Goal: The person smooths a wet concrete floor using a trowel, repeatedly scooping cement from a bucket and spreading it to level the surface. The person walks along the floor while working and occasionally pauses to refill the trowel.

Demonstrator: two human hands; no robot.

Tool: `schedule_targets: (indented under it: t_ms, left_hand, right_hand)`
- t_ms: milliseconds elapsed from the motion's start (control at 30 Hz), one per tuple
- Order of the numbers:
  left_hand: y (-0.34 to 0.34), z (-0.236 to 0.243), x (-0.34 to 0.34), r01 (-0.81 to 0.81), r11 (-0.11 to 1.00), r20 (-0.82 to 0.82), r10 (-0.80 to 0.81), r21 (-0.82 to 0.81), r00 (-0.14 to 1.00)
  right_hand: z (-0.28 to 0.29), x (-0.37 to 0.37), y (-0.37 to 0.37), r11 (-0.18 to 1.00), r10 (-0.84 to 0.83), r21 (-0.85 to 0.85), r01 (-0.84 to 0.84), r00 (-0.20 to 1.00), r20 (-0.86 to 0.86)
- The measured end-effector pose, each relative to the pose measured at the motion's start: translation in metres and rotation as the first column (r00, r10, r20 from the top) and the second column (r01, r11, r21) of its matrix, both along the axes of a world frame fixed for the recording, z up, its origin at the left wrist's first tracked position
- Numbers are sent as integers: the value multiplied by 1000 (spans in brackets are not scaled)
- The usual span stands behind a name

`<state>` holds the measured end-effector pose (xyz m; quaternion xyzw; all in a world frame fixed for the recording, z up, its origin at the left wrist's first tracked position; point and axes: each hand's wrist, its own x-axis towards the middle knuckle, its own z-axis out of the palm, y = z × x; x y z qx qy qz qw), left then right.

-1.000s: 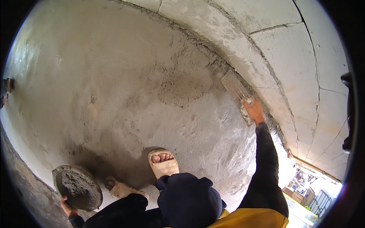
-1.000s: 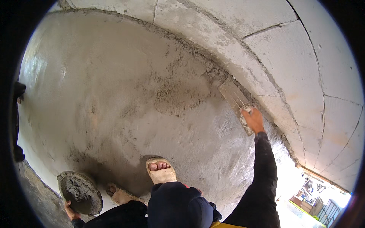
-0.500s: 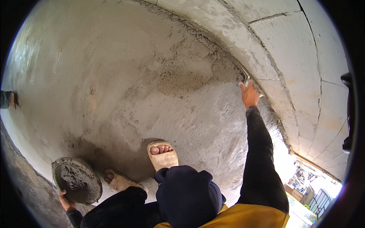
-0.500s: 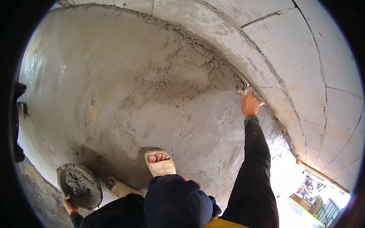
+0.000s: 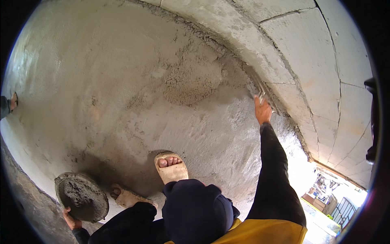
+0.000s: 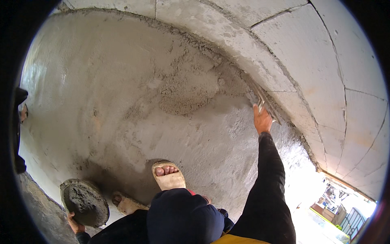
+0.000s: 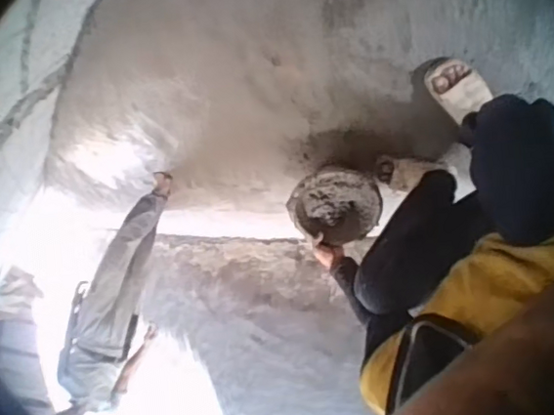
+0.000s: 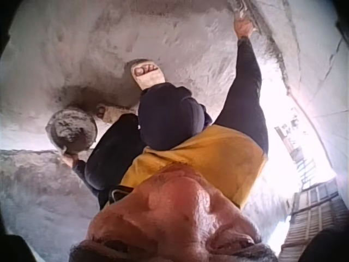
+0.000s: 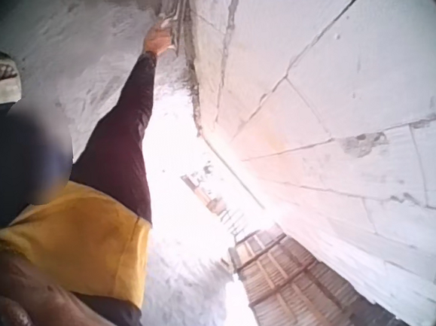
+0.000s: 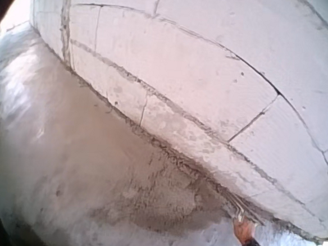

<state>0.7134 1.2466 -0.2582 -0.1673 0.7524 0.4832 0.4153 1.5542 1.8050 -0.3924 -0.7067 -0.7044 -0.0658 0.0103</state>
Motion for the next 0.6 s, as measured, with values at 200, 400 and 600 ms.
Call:
schedule_targets:
  t_ms: [200, 400, 600]
  left_hand:
    - [0, -2, -7, -8, 999, -22, 7, -33, 1000]
    - [7, 3, 2, -6, 1000, -37, 6, -7, 999]
    - [19, 5, 13, 1, 1000, -59, 1, 21, 998]
  right_hand:
    - [-22, 21, 6, 947, -278, -147, 285, 958, 63]
    - [-18, -34, -47, 975, -198, 81, 206, 975, -101]
    - [-10, -174, -27, 584, -787, -773, 248, -64, -614]
